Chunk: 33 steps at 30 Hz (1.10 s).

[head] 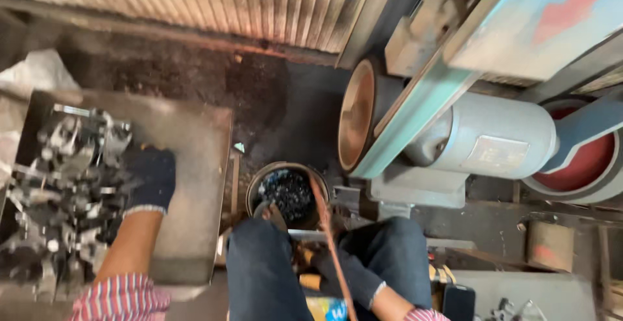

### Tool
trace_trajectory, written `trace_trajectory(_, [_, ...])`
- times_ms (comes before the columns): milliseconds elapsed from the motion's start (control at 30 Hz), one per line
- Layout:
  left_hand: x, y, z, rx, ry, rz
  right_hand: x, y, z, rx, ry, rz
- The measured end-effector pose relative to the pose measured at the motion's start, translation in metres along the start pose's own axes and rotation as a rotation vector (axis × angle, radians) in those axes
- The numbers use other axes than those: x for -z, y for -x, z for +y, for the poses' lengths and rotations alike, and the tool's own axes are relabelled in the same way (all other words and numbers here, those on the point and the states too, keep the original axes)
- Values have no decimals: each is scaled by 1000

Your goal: The person sits at a belt grinder and grinds metal workpieces by hand, holding each piece against the moving belt with sparks flying. They place finished pieces onto a metal tray and pick up new pieces from the tray to continue grinding.

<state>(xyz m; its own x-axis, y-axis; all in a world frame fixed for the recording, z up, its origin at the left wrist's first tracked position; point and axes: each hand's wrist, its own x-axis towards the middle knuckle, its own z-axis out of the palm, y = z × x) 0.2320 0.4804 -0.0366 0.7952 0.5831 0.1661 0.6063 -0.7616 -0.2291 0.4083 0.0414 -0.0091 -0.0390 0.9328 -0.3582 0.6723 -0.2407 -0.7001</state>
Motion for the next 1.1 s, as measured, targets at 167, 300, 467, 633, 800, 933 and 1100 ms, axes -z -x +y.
trace_trajectory(167, [7, -20, -6, 42, -15, -123, 19, -4, 1, -287, -50, -24])
trace_trajectory(300, [7, 14, -12, -80, 136, -73, 36, 13, -28, -111, -158, 145])
trace_trajectory(467, [22, 70, 15, -134, 235, -122, 69, 42, -63, -344, -395, 356])
trace_trajectory(633, [75, 100, 129, 41, 917, -513, 73, 32, -58, -304, -578, 486])
trace_trajectory(800, [156, 207, 289, 224, 1788, -442, -28, 88, -83, -254, -731, 716])
trace_trajectory(933, [188, 248, 331, 318, 1793, -58, -34, 135, -66, -149, -1160, 919])
trace_trajectory(1100, [202, 215, 315, 259, 1997, -773, -12, 152, -69, 47, -1467, 731])
